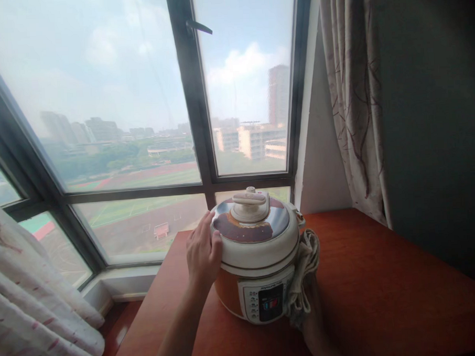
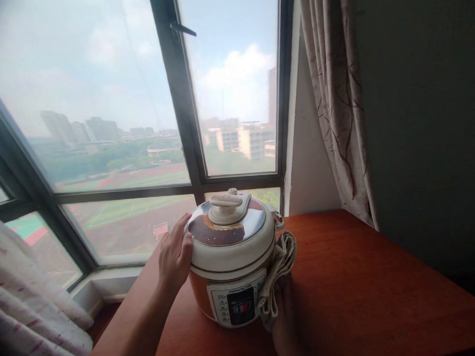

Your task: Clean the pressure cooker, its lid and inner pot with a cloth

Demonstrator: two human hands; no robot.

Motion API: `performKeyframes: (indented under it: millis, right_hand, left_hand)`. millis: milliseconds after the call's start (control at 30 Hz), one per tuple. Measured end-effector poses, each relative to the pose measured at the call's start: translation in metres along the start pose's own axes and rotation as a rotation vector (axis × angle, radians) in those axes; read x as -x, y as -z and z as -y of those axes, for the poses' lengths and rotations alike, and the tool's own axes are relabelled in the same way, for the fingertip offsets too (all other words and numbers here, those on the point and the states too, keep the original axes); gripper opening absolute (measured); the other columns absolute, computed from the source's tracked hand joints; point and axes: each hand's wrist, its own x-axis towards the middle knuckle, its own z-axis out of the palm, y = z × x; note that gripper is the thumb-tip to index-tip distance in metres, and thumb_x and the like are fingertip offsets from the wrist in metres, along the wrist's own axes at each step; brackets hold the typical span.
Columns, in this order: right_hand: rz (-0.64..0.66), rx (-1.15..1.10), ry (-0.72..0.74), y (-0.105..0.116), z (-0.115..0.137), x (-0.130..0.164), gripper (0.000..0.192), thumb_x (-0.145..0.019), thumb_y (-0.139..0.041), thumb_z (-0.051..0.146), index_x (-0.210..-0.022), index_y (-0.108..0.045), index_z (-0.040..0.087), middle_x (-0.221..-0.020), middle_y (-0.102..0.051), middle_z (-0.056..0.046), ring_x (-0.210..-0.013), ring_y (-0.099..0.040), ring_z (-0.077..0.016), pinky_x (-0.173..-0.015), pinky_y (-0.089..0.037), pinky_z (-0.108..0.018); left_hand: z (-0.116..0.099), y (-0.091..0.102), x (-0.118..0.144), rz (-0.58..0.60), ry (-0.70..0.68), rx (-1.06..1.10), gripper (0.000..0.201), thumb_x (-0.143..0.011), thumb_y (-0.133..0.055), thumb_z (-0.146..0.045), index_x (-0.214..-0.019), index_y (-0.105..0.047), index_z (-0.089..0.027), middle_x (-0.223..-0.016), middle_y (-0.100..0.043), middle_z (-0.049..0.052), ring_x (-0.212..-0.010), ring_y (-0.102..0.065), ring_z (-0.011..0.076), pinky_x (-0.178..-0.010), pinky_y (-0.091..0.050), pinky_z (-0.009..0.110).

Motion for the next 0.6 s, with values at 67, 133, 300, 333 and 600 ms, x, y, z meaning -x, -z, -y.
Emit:
performKeyframes:
  millis: [67,133,300,333,600]
  right_hand:
    - [-0.085,0.15,0.045,-0.005,0.008,0.024,0.057,-0.1,-0.045,0.05,-0.152,-0.039,0.028,-0.14,-0.06,-0.012,-0.134,-0.054,-0.034,-0.104,-0.05,-0.059]
    - [-0.102,0.262,0.171,-0.009,0.021,0.031,0.064,-0.098,-0.051,0.044,-0.156,-0.031,0.024,-0.155,-0.044,-0.016,-0.147,-0.036,-0.0365,-0.112,-0.039,-0.063]
    - [0.07,0.474,0.681,-0.01,0.081,-0.019,0.068,-0.091,-0.056,0.033,-0.155,-0.033,0.026,-0.168,-0.017,-0.011,-0.152,-0.019,-0.0421,-0.116,-0.022,-0.072]
    - [0.13,0.531,0.771,-0.011,0.096,-0.031,0.066,-0.089,-0.057,0.033,-0.152,-0.038,0.027,-0.167,-0.02,-0.009,-0.151,-0.022,-0.041,-0.117,-0.021,-0.07]
    - [0.401,0.73,1.297,-0.021,0.147,-0.051,0.036,-0.095,-0.055,0.032,-0.128,-0.066,0.025,-0.148,-0.056,-0.003,-0.143,-0.042,-0.023,-0.127,-0.017,-0.043]
  left_hand:
    - [0.0,0.0,0.001,0.005,0.005,0.001,0.051,-0.099,-0.031,-0.037,-0.14,-0.054,-0.016,-0.141,-0.06,0.015,-0.134,-0.053,0.0316,-0.109,-0.039,0.051]
    - [0.0,0.0,0.001,0.009,0.011,0.007,0.051,-0.099,-0.031,-0.037,-0.139,-0.054,-0.016,-0.142,-0.059,0.016,-0.134,-0.053,0.032,-0.11,-0.038,0.052]
    - [0.0,0.001,0.001,0.012,0.034,0.102,0.049,-0.098,-0.037,-0.04,-0.136,-0.058,-0.016,-0.145,-0.057,0.016,-0.137,-0.05,0.033,-0.111,-0.037,0.053]
    - [0.001,0.002,0.0,0.008,0.054,0.156,0.048,-0.097,-0.041,-0.042,-0.134,-0.059,-0.017,-0.145,-0.057,0.016,-0.137,-0.05,0.0328,-0.112,-0.037,0.052]
    - [0.01,0.028,0.007,-0.132,0.33,0.981,0.038,-0.093,-0.056,-0.043,-0.121,-0.067,-0.019,-0.135,-0.065,0.012,-0.132,-0.056,0.0301,-0.116,-0.035,0.049]
